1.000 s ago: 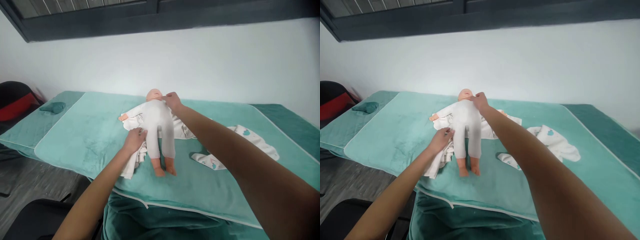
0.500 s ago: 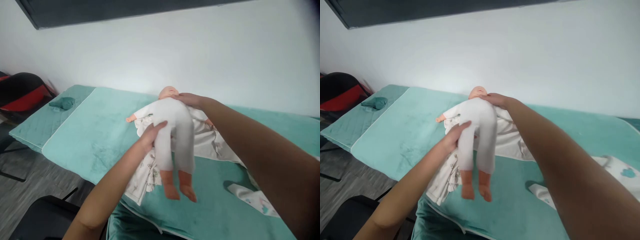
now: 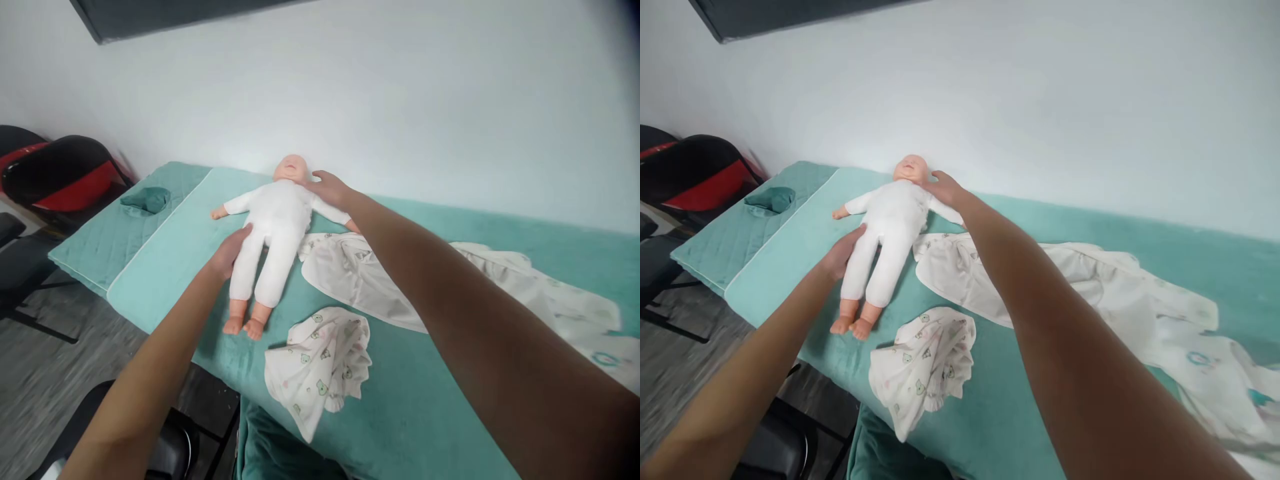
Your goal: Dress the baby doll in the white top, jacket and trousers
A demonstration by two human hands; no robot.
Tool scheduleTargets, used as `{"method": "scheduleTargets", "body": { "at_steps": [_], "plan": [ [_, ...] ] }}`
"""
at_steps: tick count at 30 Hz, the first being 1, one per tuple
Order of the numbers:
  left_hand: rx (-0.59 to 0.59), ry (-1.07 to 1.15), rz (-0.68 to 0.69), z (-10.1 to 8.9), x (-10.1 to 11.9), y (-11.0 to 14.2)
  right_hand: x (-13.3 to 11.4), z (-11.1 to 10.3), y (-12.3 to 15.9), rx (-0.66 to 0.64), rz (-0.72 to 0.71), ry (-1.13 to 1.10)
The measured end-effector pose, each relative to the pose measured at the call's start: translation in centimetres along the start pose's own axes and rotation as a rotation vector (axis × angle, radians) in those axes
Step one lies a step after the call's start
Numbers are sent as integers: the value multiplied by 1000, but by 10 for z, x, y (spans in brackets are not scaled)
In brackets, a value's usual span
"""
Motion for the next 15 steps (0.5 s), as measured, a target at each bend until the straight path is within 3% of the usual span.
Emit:
{"method": "scheduleTargets", "body": {
  "at_steps": [4,6,8,10,12,15],
  "plan": [
    [259,-665,346,-6,14,30,44,-45,17,70,107,242],
    [111,-827,555,6,29,63,76,-80,41,128,162,568],
    [-320,-935,745,26,39,101,108,-113,72,124,207,676],
    [-604,-1046,842,48,41,135,133,-136,104,76,201,842],
    [-672,-1129,876,70,35,156,148,-147,136,31,178,922],
    [-618,-1200,905,105,25,162,145,-139,185,-2,92,957]
  ]
}}
Point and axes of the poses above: each hand's wrist, its own y-axis away from the middle knuckle, its own z-axis out of the palm, x = y × z, the point moved 1 cm from there along -y, towards the middle knuckle, and after that the axes turned 14 degrees about z, right-handed, at the moved point
